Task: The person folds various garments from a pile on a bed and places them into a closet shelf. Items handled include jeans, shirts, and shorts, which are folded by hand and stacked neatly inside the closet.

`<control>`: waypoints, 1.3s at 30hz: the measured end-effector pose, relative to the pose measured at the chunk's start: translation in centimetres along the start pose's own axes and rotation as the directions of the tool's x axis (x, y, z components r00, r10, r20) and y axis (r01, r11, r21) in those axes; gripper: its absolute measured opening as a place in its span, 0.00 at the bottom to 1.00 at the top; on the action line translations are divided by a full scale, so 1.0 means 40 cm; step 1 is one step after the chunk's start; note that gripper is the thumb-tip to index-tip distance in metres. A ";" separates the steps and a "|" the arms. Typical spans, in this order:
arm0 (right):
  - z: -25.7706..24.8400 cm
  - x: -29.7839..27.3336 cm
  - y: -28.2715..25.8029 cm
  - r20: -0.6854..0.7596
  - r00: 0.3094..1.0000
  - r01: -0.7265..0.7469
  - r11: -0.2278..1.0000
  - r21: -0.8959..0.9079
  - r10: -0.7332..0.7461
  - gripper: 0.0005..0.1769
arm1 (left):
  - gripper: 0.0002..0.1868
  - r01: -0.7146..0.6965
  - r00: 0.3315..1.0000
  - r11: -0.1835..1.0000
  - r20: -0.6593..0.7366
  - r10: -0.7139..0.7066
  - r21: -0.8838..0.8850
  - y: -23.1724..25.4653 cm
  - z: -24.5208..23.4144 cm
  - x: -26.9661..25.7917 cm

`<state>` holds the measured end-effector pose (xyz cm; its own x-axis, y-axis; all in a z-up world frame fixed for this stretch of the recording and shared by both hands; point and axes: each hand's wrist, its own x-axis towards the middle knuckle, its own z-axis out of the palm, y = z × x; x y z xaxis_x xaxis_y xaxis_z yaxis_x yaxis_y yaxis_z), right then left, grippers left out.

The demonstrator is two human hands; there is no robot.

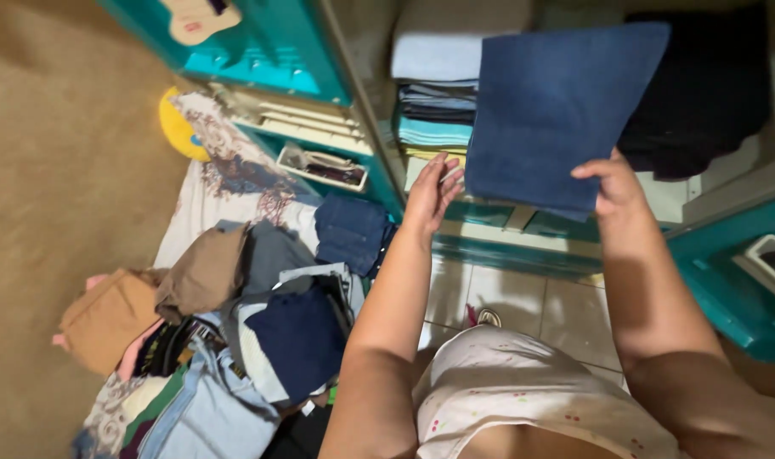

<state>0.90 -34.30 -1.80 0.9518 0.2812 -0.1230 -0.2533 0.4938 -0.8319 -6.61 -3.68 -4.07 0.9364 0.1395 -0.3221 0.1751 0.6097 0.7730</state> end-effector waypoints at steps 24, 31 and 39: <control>0.140 0.254 -0.127 -0.411 0.892 -0.058 0.949 0.309 0.188 0.26 | 0.52 0.067 0.917 0.889 -0.323 -0.234 -0.453 0.201 0.133 0.297; 0.188 0.296 -0.124 -0.448 0.858 -0.105 0.939 0.328 0.253 0.18 | 0.46 0.210 0.904 0.962 -0.340 -0.259 -0.175 0.314 0.231 0.302; 0.108 0.319 -0.118 -0.267 0.959 0.041 0.891 0.451 0.091 0.30 | 0.58 0.137 0.758 0.944 -0.581 -0.295 -0.301 0.302 0.305 0.371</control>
<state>13.49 -29.47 2.89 0.9362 0.0950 -0.3384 -0.2651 0.8230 -0.5024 13.13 -3.77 7.14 0.4812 0.3793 -0.7903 0.2014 0.8296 0.5208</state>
